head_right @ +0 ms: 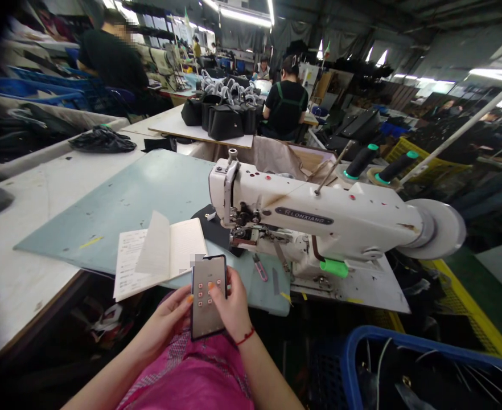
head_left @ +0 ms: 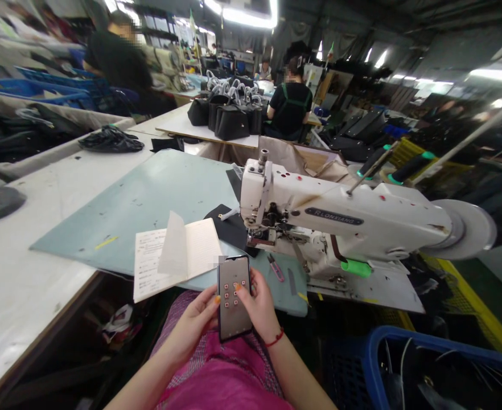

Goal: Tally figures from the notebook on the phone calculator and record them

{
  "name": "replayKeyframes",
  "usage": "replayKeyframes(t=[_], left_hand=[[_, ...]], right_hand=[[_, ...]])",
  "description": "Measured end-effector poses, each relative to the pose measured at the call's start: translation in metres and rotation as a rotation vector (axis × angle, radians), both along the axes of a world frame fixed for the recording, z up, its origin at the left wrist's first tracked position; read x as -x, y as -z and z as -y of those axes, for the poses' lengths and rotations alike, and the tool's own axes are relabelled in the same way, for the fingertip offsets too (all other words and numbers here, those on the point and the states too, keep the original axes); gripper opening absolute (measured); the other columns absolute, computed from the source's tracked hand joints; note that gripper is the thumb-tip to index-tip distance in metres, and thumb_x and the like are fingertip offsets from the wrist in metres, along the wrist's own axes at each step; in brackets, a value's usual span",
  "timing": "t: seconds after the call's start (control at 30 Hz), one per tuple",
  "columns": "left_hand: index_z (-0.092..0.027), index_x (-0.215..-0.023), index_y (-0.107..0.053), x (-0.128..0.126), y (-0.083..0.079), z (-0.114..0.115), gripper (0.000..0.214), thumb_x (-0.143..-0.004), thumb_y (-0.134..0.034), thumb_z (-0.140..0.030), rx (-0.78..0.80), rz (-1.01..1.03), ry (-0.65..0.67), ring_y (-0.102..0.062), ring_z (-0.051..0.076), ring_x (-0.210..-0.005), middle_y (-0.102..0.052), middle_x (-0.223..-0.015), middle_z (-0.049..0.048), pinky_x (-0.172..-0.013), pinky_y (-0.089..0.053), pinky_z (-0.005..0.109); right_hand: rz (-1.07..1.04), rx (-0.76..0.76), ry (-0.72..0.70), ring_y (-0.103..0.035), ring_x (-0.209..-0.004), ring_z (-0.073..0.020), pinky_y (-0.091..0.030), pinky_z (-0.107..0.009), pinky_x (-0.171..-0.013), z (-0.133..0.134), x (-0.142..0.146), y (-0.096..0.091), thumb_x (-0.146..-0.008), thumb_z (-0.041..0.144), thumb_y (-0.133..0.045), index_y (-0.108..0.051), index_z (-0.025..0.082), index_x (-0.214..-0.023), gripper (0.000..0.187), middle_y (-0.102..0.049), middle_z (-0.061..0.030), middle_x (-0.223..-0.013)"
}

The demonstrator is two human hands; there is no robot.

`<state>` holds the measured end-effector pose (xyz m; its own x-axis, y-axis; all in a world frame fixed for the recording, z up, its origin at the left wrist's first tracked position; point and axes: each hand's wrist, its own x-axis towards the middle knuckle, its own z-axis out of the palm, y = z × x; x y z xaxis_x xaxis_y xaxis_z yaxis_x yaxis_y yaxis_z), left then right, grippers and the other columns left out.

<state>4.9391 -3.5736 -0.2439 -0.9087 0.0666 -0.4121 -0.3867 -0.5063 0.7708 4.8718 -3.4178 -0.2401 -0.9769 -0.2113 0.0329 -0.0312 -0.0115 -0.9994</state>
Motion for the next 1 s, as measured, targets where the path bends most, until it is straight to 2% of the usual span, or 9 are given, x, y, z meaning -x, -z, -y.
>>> replayKeyframes(t=[0.17,0.23,0.4,0.5,0.67,0.83,1.0], left_hand=[[-0.024,-0.133,-0.047,0.004,0.002,-0.019,0.061,-0.08,-0.071,-0.042,0.069,-0.016,-0.012,-0.06,0.022,-0.109,-0.061,-0.126,0.0076,-0.082,-0.053,0.025],[-0.023,-0.132,-0.048,0.004,0.003,-0.026,0.06,-0.08,-0.071,-0.042,0.082,-0.031,-0.01,-0.059,0.023,-0.111,-0.06,-0.127,0.0075,-0.084,-0.053,0.026],[-0.024,-0.132,-0.047,0.006,0.0,-0.039,0.057,-0.082,-0.068,-0.042,0.074,-0.02,0.029,-0.057,0.023,-0.113,-0.057,-0.131,0.0067,-0.082,-0.054,0.026],[-0.024,-0.131,-0.048,0.007,-0.005,-0.046,0.058,-0.08,-0.071,-0.041,0.057,0.003,0.029,-0.059,0.022,-0.111,-0.059,-0.127,0.0069,-0.08,-0.054,0.025],[-0.024,-0.131,-0.048,0.01,-0.007,-0.058,0.06,-0.078,-0.073,-0.039,0.007,0.032,0.03,-0.064,0.021,-0.101,-0.063,-0.12,0.0083,-0.078,-0.054,0.026],[-0.022,-0.131,-0.046,0.014,-0.009,-0.07,0.058,-0.081,-0.072,-0.036,-0.027,0.035,0.056,-0.065,0.018,-0.09,-0.065,-0.115,0.0088,-0.066,-0.051,0.022],[-0.022,-0.132,-0.044,0.016,-0.01,-0.079,0.058,-0.082,-0.07,-0.036,-0.043,0.033,0.103,-0.064,0.023,-0.099,-0.064,-0.117,0.0101,-0.07,-0.053,0.027]], right_hand=[[-0.058,-0.181,0.137,-0.057,-0.112,-0.0239,-0.047,-0.037,-0.096,-0.006,-0.006,0.0,-0.076,0.034,-0.07,-0.046,0.019,-0.127,0.059,-0.059,-0.011,-0.125],[-0.057,-0.207,0.164,-0.057,-0.111,-0.0241,-0.047,-0.037,-0.095,-0.011,-0.006,-0.002,-0.076,0.034,-0.07,-0.046,0.018,-0.127,0.059,-0.059,-0.0112,-0.123],[-0.05,-0.072,0.122,-0.06,-0.107,-0.0201,-0.048,-0.034,-0.094,-0.031,-0.01,-0.002,-0.088,0.038,-0.058,-0.049,0.022,-0.125,0.042,-0.061,-0.0076,-0.12],[-0.011,0.009,0.135,-0.058,-0.112,-0.0204,-0.047,-0.035,-0.097,-0.043,-0.012,0.006,-0.089,0.039,-0.056,-0.051,0.022,-0.125,0.04,-0.061,-0.0082,-0.124],[0.075,0.141,0.096,-0.062,-0.105,-0.0222,-0.051,-0.035,-0.09,-0.059,-0.016,0.016,-0.088,0.041,-0.056,-0.056,0.021,-0.118,0.035,-0.065,-0.0088,-0.116],[0.139,0.232,0.088,-0.062,-0.107,-0.0243,-0.051,-0.038,-0.091,-0.075,-0.019,0.007,-0.086,0.038,-0.059,-0.06,0.02,-0.117,0.036,-0.066,-0.0092,-0.118],[0.15,0.268,0.107,-0.064,-0.104,-0.0239,-0.05,-0.037,-0.091,-0.089,-0.021,-0.001,-0.084,0.034,-0.06,-0.062,0.02,-0.114,0.034,-0.068,-0.0076,-0.115]])
